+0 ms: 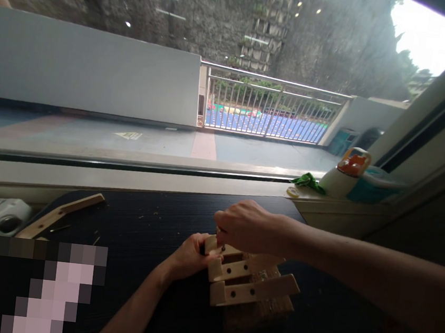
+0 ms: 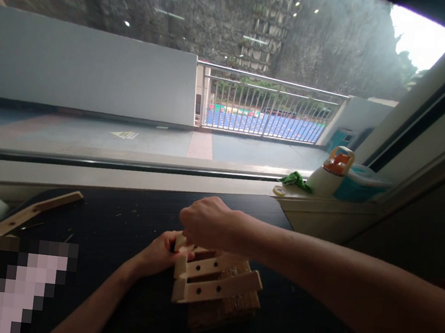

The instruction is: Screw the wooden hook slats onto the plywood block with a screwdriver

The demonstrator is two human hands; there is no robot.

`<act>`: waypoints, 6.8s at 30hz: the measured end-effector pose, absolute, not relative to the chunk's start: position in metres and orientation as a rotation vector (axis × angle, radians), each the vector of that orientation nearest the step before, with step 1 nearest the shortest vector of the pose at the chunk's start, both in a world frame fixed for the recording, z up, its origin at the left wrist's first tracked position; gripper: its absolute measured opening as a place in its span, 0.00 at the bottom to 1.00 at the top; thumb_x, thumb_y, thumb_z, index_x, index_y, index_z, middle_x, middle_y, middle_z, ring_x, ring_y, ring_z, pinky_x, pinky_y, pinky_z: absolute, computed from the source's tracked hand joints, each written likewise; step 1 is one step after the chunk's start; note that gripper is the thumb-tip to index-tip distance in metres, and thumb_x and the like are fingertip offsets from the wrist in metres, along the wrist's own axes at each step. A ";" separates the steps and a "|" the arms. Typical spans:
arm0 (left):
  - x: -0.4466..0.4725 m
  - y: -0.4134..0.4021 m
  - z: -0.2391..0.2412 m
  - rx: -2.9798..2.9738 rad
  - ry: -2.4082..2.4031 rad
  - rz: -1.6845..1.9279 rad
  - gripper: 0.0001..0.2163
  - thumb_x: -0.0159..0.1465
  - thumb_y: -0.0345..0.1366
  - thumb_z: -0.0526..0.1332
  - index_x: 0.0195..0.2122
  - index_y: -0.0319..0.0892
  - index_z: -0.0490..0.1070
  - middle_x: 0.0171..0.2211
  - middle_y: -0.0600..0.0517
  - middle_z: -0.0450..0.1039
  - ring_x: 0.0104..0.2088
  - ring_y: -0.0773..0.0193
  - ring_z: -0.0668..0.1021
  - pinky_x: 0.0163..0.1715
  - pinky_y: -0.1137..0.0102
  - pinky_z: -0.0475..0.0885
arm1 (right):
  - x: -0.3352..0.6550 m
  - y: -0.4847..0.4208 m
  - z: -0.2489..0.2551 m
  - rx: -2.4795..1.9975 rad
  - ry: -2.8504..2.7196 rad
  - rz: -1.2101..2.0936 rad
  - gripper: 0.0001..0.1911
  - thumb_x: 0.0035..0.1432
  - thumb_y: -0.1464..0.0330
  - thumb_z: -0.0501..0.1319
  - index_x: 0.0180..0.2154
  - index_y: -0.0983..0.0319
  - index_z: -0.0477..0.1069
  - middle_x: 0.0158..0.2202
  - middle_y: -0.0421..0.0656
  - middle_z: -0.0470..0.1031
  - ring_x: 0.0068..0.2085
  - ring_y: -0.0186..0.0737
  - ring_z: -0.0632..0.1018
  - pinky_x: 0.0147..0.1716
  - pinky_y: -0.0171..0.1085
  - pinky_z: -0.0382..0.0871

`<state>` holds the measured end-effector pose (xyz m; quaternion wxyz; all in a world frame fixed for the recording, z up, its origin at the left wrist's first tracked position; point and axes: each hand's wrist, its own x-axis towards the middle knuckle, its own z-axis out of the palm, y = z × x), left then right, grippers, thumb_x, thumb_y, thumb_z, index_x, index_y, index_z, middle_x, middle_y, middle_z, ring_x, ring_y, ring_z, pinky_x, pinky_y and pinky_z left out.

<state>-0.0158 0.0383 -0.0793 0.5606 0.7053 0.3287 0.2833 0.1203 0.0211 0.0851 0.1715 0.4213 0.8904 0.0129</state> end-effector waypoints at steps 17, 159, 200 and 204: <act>-0.017 0.039 -0.076 1.790 0.916 0.612 0.17 0.52 0.37 0.64 0.43 0.39 0.75 0.36 0.47 0.76 0.36 0.59 0.75 0.37 0.69 0.70 | 0.188 0.005 0.072 1.759 2.557 0.038 0.13 0.57 0.64 0.51 0.28 0.62 0.70 0.20 0.39 0.68 0.22 0.29 0.62 0.23 0.34 0.46; -0.019 0.036 -0.072 1.600 0.820 0.594 0.08 0.53 0.37 0.63 0.26 0.37 0.71 0.22 0.57 0.68 0.23 0.70 0.67 0.23 0.77 0.62 | 0.141 0.017 0.084 0.930 2.803 -0.169 0.09 0.59 0.70 0.51 0.32 0.63 0.68 0.28 0.42 0.72 0.30 0.33 0.69 0.28 0.33 0.53; -0.019 0.034 -0.069 1.509 0.673 0.637 0.10 0.53 0.37 0.64 0.33 0.36 0.72 0.26 0.55 0.71 0.27 0.67 0.70 0.29 0.75 0.65 | 0.127 0.011 0.103 1.178 2.571 0.079 0.10 0.57 0.69 0.52 0.33 0.64 0.71 0.29 0.45 0.75 0.29 0.36 0.73 0.26 0.34 0.56; -0.018 0.035 -0.069 1.522 0.694 0.628 0.11 0.53 0.36 0.64 0.34 0.36 0.73 0.27 0.54 0.72 0.28 0.67 0.71 0.30 0.75 0.65 | 0.127 0.010 0.100 1.067 2.562 0.048 0.11 0.60 0.72 0.51 0.32 0.65 0.72 0.30 0.45 0.75 0.31 0.35 0.73 0.28 0.34 0.57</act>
